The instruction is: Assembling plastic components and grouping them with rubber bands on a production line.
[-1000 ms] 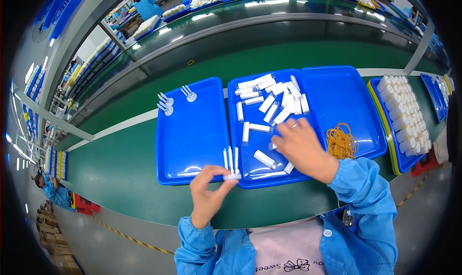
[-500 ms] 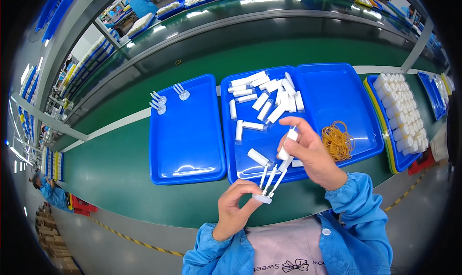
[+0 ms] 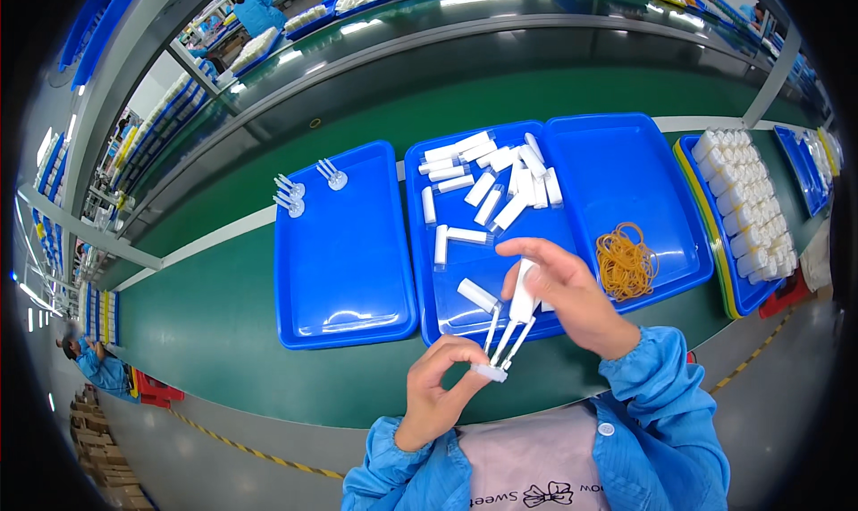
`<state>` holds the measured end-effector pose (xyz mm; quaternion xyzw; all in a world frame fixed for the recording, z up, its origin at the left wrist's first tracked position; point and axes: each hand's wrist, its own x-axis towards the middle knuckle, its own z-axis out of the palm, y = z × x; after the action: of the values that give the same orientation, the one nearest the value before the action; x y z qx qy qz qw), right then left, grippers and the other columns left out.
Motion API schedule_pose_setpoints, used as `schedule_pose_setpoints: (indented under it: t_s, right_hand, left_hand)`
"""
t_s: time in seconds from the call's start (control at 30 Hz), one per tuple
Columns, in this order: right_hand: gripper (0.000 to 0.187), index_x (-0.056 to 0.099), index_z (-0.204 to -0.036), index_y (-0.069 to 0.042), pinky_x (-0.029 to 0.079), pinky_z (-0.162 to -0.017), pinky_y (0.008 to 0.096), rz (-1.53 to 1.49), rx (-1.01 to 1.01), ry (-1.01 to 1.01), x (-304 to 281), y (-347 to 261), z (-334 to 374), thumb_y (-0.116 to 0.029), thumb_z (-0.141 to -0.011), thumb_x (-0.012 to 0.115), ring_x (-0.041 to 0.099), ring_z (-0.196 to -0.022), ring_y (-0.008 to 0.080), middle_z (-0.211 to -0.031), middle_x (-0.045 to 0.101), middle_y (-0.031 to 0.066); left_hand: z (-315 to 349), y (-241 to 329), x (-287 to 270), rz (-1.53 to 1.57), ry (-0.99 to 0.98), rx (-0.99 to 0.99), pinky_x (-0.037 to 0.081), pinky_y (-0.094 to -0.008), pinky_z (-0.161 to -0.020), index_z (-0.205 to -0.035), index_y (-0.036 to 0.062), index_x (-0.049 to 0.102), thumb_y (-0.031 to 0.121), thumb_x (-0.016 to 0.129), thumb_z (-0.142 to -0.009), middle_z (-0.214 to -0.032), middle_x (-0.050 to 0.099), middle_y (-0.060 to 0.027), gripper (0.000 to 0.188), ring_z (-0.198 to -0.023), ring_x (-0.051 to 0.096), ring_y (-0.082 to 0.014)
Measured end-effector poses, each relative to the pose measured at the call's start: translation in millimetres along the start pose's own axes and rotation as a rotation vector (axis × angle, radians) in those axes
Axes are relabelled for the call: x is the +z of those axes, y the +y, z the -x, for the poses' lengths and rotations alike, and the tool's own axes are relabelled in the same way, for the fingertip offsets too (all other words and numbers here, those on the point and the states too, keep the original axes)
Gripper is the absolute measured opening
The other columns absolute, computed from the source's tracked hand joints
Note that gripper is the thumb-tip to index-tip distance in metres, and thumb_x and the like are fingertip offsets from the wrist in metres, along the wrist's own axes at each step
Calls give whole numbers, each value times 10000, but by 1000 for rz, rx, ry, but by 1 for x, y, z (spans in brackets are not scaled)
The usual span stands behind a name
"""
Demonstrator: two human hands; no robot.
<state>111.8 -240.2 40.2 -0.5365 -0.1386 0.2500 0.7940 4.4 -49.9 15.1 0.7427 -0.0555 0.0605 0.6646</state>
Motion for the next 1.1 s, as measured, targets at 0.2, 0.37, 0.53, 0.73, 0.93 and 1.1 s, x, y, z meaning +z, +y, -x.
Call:
schedule_pose_setpoints:
  t_s: [0.2, 0.37, 0.53, 0.73, 0.93, 1.1]
  right_hand:
    - [218, 687, -1049, -6, 471, -823, 262, 278, -57, -9, -20, -11, 6, -176, -941, 603, 589, -908, 121, -967, 661, 55]
    - [166, 714, -1023, -56, 446, -872, 317, 480, -128, -140, -3, -7, 13, -139, -907, 628, 571, -958, 171, -954, 684, 68]
    - [226, 686, -1093, -49, 429, -904, 335, 521, -127, -167, 1, 6, 12, -163, -904, 640, 571, -1019, 187, -1074, 680, 75]
    - [457, 544, -1225, -47, 401, -943, 414, 1054, -340, -136, 0, 20, -24, -233, -837, 696, 557, -1056, 262, -1144, 597, 96]
    - [290, 581, -1086, -64, 395, -876, 451, 1675, -596, -149, -12, 61, -39, -175, -831, 666, 576, -923, 275, -911, 586, 105]
    - [189, 572, -1080, -37, 440, -778, 307, 786, -210, 97, -20, 11, -35, -112, -908, 594, 552, -805, 163, -851, 561, 67]
  left_hand:
    - [-1, 8, -11, -156, -74, 103, 510, -296, -744, -933, 17, 691, 13, 753, -763, -915, 666, -105, 181, -844, 643, -194]
    - [2, 3, -3, -106, 28, 64, 511, -300, -734, -908, 14, 691, -1, 781, -728, -892, 674, -105, 202, -831, 644, -182]
    - [8, -13, -8, -128, 89, 80, 514, -291, -748, -922, -1, 669, -29, 766, -724, -897, 675, -103, 222, -855, 644, -163]
    - [2, -12, -23, 292, 346, -48, 519, -270, -808, -942, -25, 568, -99, 695, -789, -960, 612, -111, 213, -900, 638, -160]
    - [-4, -14, -38, 168, 372, -18, 507, -268, -799, -963, -35, 616, -36, 704, -822, -986, 620, -106, 166, -892, 618, -145]
    - [7, -23, -45, -30, 278, 85, 493, -275, -768, -948, -18, 696, -15, 703, -823, -991, 627, -100, 125, -880, 601, -168]
